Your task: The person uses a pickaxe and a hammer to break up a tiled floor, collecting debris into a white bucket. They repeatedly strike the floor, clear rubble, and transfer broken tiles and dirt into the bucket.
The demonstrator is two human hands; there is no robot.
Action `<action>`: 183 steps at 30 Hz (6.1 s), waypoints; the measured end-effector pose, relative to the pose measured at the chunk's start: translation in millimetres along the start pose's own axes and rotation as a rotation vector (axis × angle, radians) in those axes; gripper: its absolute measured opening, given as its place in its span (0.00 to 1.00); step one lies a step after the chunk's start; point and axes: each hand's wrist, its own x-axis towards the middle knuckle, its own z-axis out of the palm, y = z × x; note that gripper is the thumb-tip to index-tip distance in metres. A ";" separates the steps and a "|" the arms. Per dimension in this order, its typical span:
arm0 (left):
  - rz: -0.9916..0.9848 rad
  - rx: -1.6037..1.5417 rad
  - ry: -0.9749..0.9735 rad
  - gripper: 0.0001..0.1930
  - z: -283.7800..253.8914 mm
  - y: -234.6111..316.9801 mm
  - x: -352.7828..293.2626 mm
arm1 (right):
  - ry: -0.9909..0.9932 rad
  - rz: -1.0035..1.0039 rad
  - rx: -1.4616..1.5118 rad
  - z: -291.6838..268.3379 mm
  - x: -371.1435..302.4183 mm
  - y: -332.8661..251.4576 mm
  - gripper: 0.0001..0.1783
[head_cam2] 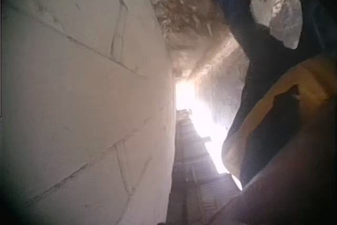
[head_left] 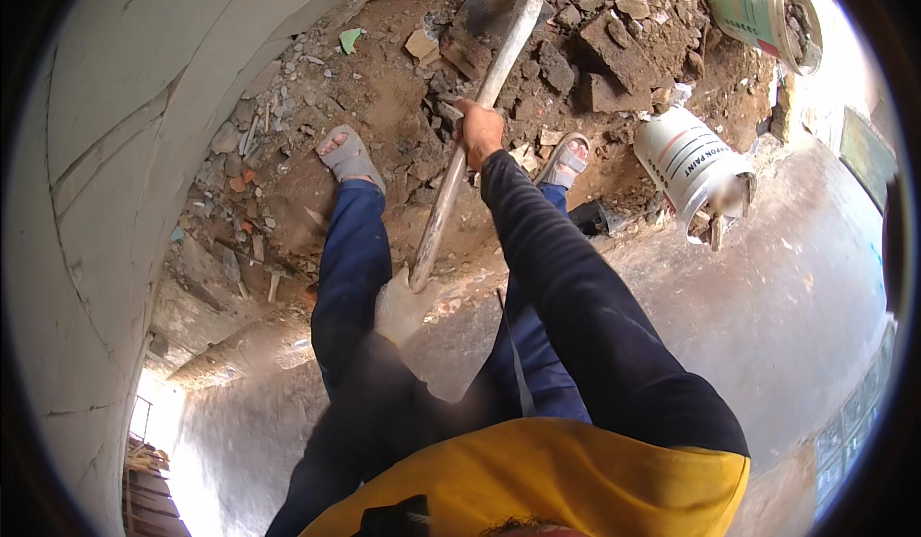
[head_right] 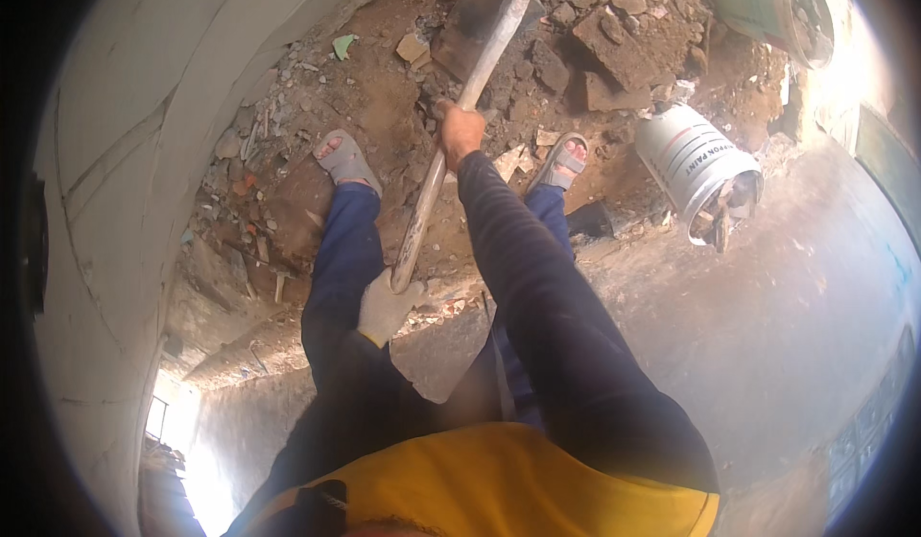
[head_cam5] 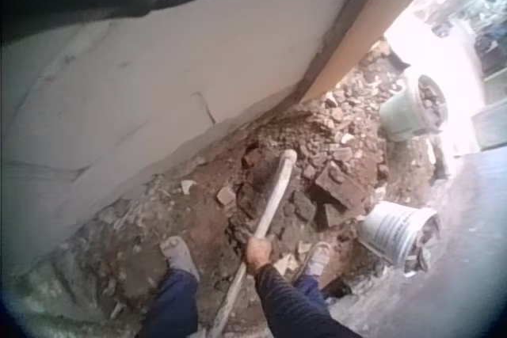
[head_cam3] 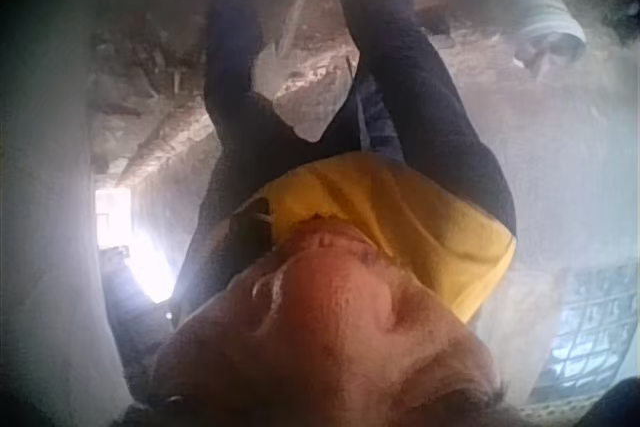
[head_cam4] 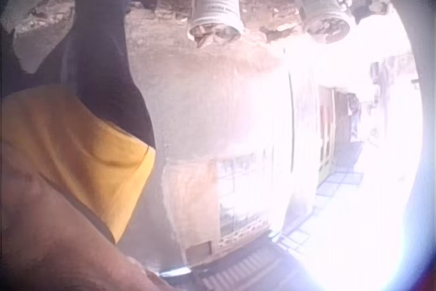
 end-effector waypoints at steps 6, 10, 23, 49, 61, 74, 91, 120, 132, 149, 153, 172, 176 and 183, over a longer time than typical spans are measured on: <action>0.077 0.033 -0.055 0.26 77.1 -10.2 -88.8 | 0.174 -0.077 -0.168 -78.8 -42.0 28.3 0.11; -0.004 0.118 -0.032 0.26 98.5 -17.1 -139.8 | -0.045 0.151 0.009 -117.0 -104.2 38.3 0.16; 0.031 -0.428 -0.034 0.16 15.7 -18.3 -50.1 | 0.035 -0.156 -0.286 44.7 -13.4 8.8 0.16; -0.043 0.001 0.060 0.24 29.6 6.1 -98.7 | -0.086 0.070 0.029 -21.4 -28.8 21.9 0.13; 0.243 0.186 0.156 0.18 24.4 -1.0 -63.3 | -0.121 -0.255 0.254 -77.1 -67.2 -26.3 0.12; -0.154 -0.054 -0.016 0.21 82.7 -29.5 -195.2 | -0.131 0.192 -0.052 -73.2 -102.6 100.0 0.14; 0.016 -0.023 0.108 0.20 -4.9 -9.0 -132.6 | -0.187 -0.023 0.121 -4.4 -63.9 48.6 0.08; 0.217 0.209 0.215 0.15 -41.0 5.5 -202.6 | -0.214 0.026 0.345 -41.7 -161.8 41.4 0.17; 0.156 -0.635 -0.178 0.16 95.7 59.5 -218.7 | -0.614 -0.377 0.290 -145.0 -260.8 -105.9 0.17; 0.234 -0.809 0.089 0.21 278.6 -62.6 139.4 | -0.060 -0.689 -0.329 -52.3 -61.3 31.2 0.15; -0.014 -1.115 -0.120 0.18 307.6 -94.8 191.3 | -0.157 -0.514 -0.581 -1.1 103.7 106.5 0.14; -0.029 -1.230 0.053 0.20 373.8 -29.1 114.5 | -0.064 -0.487 -0.891 -51.8 44.7 105.3 0.44; 0.004 -1.152 0.026 0.19 363.3 -59.4 148.1 | -0.209 -0.638 -0.728 -63.6 19.7 117.6 0.44; -0.042 -1.320 -0.027 0.17 369.1 -9.1 105.4 | -0.035 -0.391 -0.951 -37.8 67.4 99.7 0.43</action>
